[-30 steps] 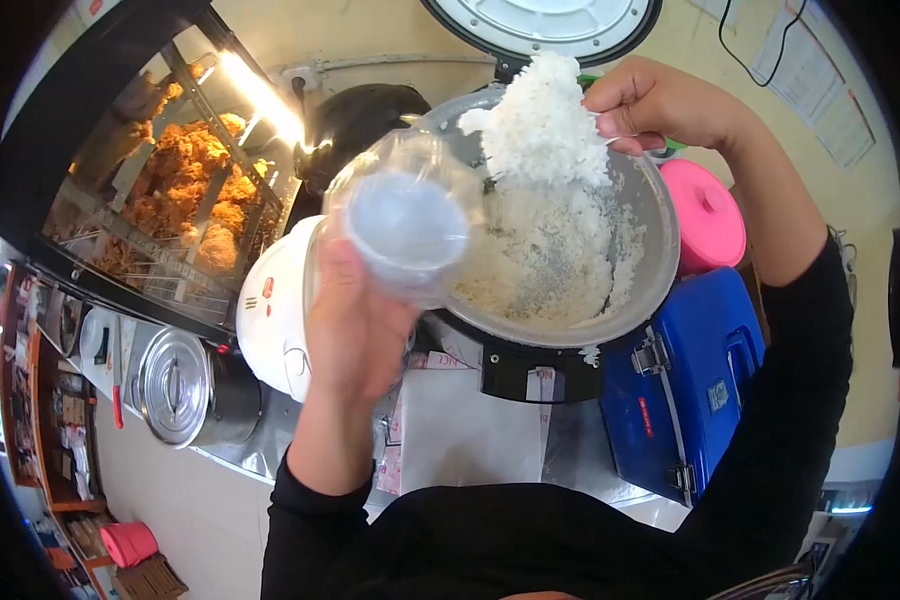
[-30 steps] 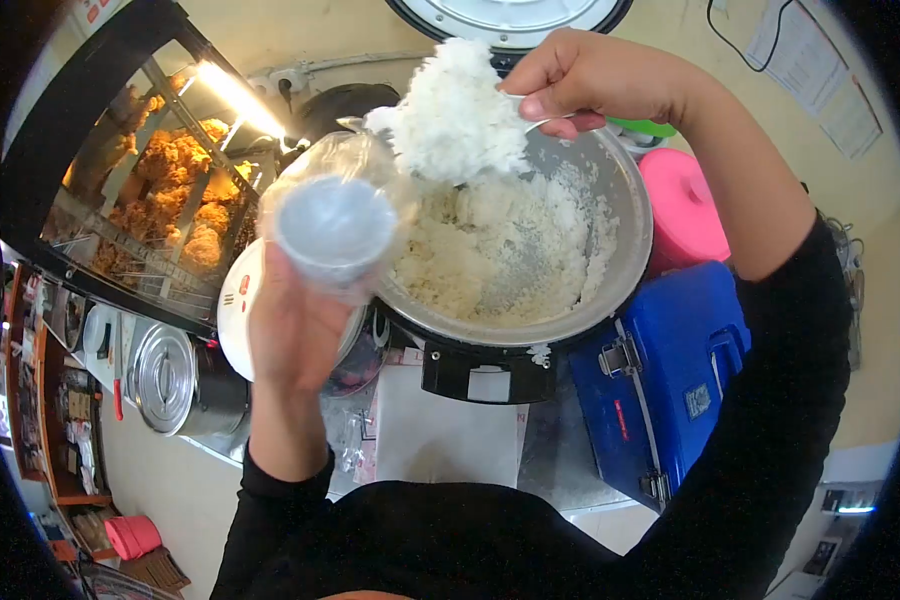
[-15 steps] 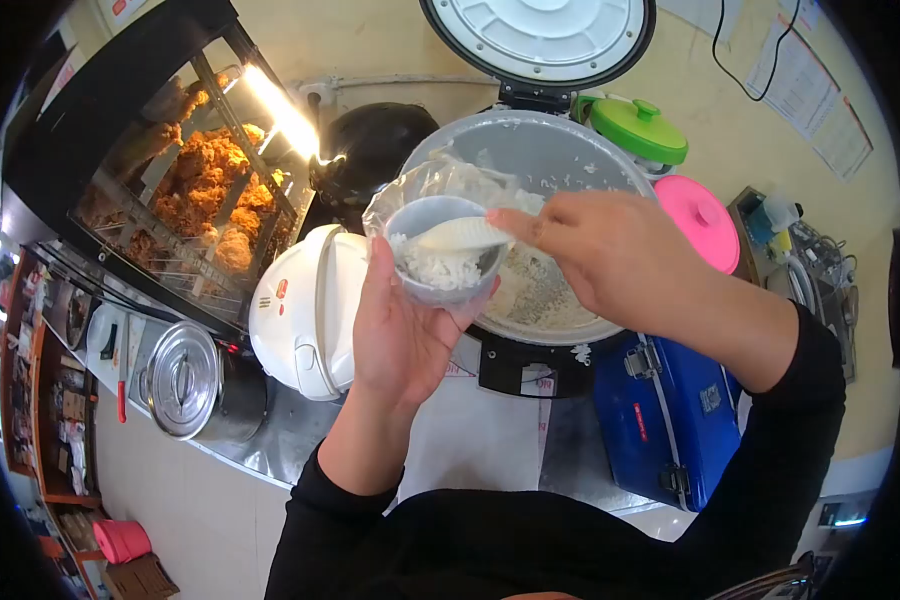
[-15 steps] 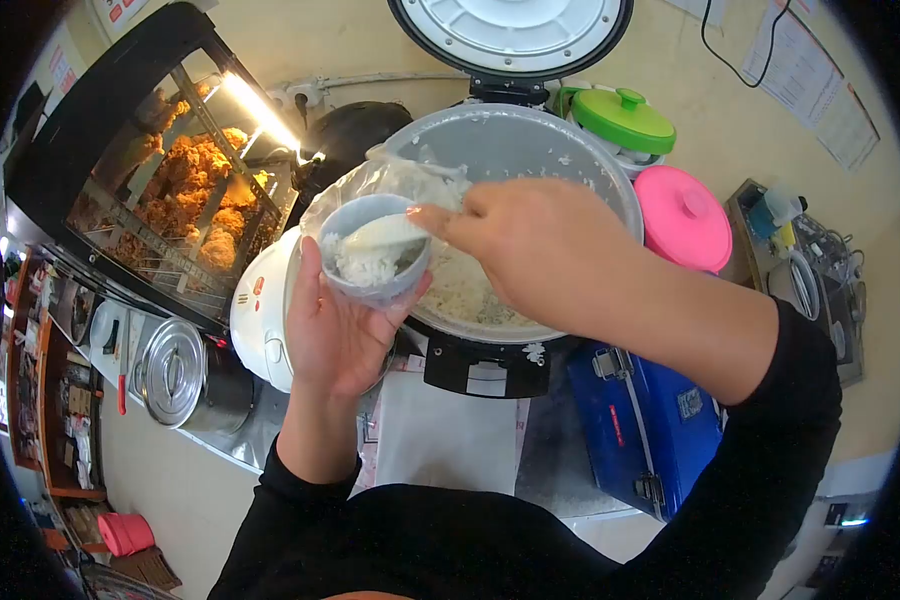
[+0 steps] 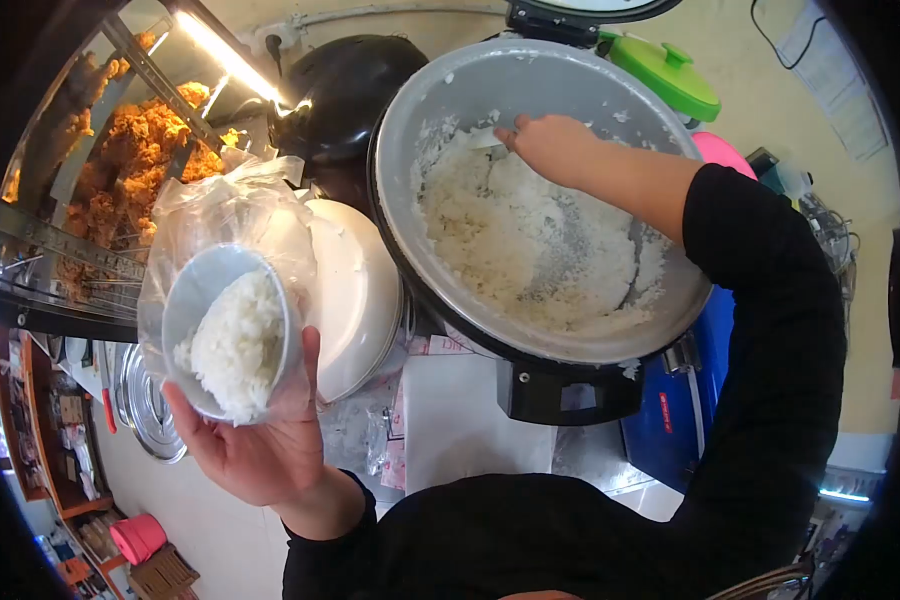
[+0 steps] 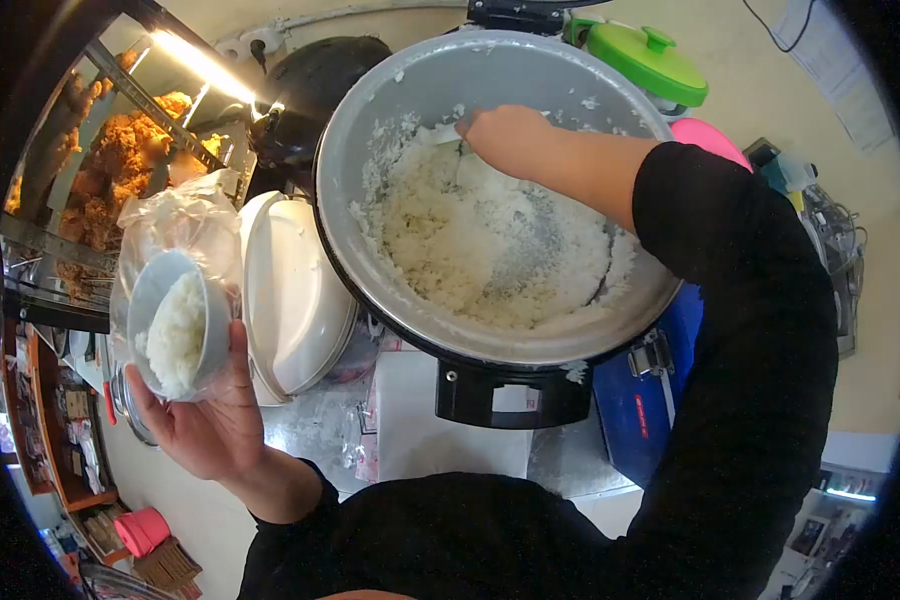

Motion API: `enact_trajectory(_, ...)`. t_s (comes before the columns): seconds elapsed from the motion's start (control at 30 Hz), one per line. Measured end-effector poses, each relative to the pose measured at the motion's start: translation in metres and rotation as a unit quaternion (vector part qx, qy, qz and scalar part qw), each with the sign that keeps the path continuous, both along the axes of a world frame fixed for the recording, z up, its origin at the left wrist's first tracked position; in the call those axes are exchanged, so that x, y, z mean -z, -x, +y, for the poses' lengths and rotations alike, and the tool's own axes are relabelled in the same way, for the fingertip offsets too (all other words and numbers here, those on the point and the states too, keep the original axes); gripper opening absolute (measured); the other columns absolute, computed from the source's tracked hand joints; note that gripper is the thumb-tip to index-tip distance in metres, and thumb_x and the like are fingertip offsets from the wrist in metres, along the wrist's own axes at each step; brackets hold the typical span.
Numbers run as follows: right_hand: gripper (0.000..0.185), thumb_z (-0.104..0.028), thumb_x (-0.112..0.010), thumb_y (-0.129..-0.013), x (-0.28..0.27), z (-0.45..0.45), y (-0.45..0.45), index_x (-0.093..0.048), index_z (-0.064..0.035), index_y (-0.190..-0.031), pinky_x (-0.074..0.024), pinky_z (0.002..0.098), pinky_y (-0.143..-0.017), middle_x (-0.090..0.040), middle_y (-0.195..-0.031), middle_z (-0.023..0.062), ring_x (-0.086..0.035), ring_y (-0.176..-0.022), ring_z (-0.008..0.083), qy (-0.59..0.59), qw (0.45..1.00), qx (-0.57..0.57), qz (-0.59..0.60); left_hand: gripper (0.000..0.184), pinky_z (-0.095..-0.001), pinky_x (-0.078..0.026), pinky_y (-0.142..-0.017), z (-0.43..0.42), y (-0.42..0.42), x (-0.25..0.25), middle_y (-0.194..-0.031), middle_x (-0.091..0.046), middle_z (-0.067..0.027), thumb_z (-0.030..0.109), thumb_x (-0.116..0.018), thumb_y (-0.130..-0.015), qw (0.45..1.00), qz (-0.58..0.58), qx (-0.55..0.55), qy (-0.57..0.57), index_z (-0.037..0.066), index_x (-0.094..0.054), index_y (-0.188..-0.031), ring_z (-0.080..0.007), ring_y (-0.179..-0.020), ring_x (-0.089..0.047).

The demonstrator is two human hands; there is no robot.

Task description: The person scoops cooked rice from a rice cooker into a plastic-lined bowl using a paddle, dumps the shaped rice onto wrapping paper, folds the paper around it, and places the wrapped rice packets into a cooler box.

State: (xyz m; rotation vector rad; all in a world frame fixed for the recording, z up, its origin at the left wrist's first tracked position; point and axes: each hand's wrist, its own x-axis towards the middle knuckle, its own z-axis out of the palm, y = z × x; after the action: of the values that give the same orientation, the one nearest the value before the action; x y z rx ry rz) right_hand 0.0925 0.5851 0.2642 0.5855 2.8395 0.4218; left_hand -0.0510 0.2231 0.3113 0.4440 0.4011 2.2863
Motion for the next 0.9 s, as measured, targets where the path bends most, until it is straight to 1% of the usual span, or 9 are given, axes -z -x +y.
enact_trajectory(0.1,0.048,-0.004,-0.048,-0.086,0.019,0.005,0.012,-0.050,-0.0133,-0.132,-0.0552,0.0429,-0.071,-0.059,-0.109,0.0158,-0.066,-0.085,0.0329,0.028,0.999,0.002,-0.017,0.061,-0.0680,-0.020,-0.107,-0.005,0.008,0.006,-0.151,-0.023,-0.0194,0.045,-0.031,-0.099,1.000,0.014,-0.001,0.020,0.009,-0.022,-0.148,-0.0439,-0.138,-0.021)
enact_trajectory(0.2,0.039,-0.006,-0.050,-0.084,0.022,0.000,0.028,-0.058,-0.0107,-0.122,-0.0552,0.0425,-0.071,-0.062,-0.105,0.0146,-0.066,-0.086,0.0332,0.041,0.998,0.005,-0.047,0.061,-0.0677,-0.018,-0.107,-0.006,0.013,0.015,-0.151,-0.023,-0.0202,0.045,-0.030,-0.099,1.000,-0.004,0.000,0.000,0.008,-0.023,-0.147,-0.0447,-0.138,-0.019)
enact_trajectory(0.3,0.022,-0.009,-0.054,-0.081,0.028,0.003,0.043,-0.067,-0.0057,-0.099,-0.0534,0.0450,-0.073,-0.067,-0.094,0.0167,-0.065,-0.088,0.0351,0.071,0.993,-0.032,-0.090,0.063,-0.0679,-0.018,-0.107,-0.006,0.016,0.016,-0.151,-0.022,-0.0202,0.046,-0.030,-0.099,1.000,-0.004,0.006,0.001,0.009,-0.021,-0.148,-0.0448,-0.138,-0.018)
enact_trajectory(0.4,0.018,-0.006,-0.054,-0.076,0.030,0.021,0.052,-0.069,-0.0052,-0.086,-0.0513,0.0443,-0.068,-0.068,-0.090,0.0165,-0.065,-0.082,0.0356,0.116,0.984,-0.056,-0.122,0.064,-0.0682,-0.019,-0.107,-0.011,0.018,0.013,-0.151,-0.021,-0.0203,0.047,-0.031,-0.098,1.000,0.007,0.004,0.027,0.009,-0.018,-0.149,-0.0449,-0.139,-0.018)
enact_trajectory(0.5,0.020,-0.002,-0.052,-0.072,0.030,0.038,0.048,-0.069,-0.0045,-0.083,-0.0470,0.0413,-0.060,-0.067,-0.079,0.0134,-0.062,-0.070,0.0299,0.239,0.961,-0.060,-0.125,0.066,-0.0681,-0.021,-0.106,-0.017,0.023,0.013,-0.152,-0.020,-0.0204,0.047,-0.031,-0.098,0.999,0.019,0.001,0.035,0.009,-0.016,-0.149,-0.0460,-0.138,-0.017)
enact_trajectory(0.6,0.011,0.001,-0.051,-0.070,0.028,0.041,0.034,-0.061,-0.0022,-0.070,-0.0418,0.0368,-0.055,-0.061,-0.069,0.0083,-0.055,-0.061,0.0198,0.399,0.909,0.016,-0.117,0.066,-0.0680,-0.023,-0.105,-0.020,0.022,0.015,-0.152,-0.019,-0.0205,0.048,-0.031,-0.098,0.999,0.014,-0.008,0.040,0.009,-0.016,-0.149,-0.0468,-0.138,-0.018)
enact_trajectory(0.7,0.008,-0.005,-0.055,-0.080,0.030,0.043,0.025,-0.062,-0.0009,-0.079,-0.0427,0.0329,-0.059,-0.058,-0.066,0.0036,-0.054,-0.065,0.0135,0.457,0.877,0.068,-0.129,0.066,-0.0682,-0.025,-0.104,-0.018,0.019,0.013,-0.152,-0.020,-0.0204,0.048,-0.030,-0.097,0.999,0.009,-0.001,0.049,0.010,-0.016,-0.149,-0.0452,-0.138,-0.019)
enact_trajectory(0.77,0.008,-0.005,-0.056,-0.081,0.025,0.039,0.022,-0.058,-0.0019,-0.075,-0.0406,0.0313,-0.055,-0.057,-0.065,0.0029,-0.052,-0.061,0.0120,0.483,0.864,0.081,-0.118,0.066,-0.0684,-0.025,-0.104,-0.016,0.017,0.012,-0.151,-0.021,-0.0202,0.049,-0.030,-0.097,0.998,0.032,0.012,0.060,0.010,-0.016,-0.149,-0.0432,-0.138,-0.021)
enact_trajectory(0.9,0.018,-0.007,-0.056,-0.083,0.018,0.036,0.023,-0.048,-0.0041,-0.067,-0.0375,0.0297,-0.049,-0.057,-0.067,0.0019,-0.047,-0.055,0.0104,0.537,0.837,0.071,-0.078,0.064,-0.0623,-0.029,-0.107,-0.009,0.012,0.007,-0.150,-0.019,-0.0250,0.038,-0.040,-0.098,0.999,0.031,0.044,-0.005,0.004,-0.017,-0.147,-0.0490,-0.137,-0.015)
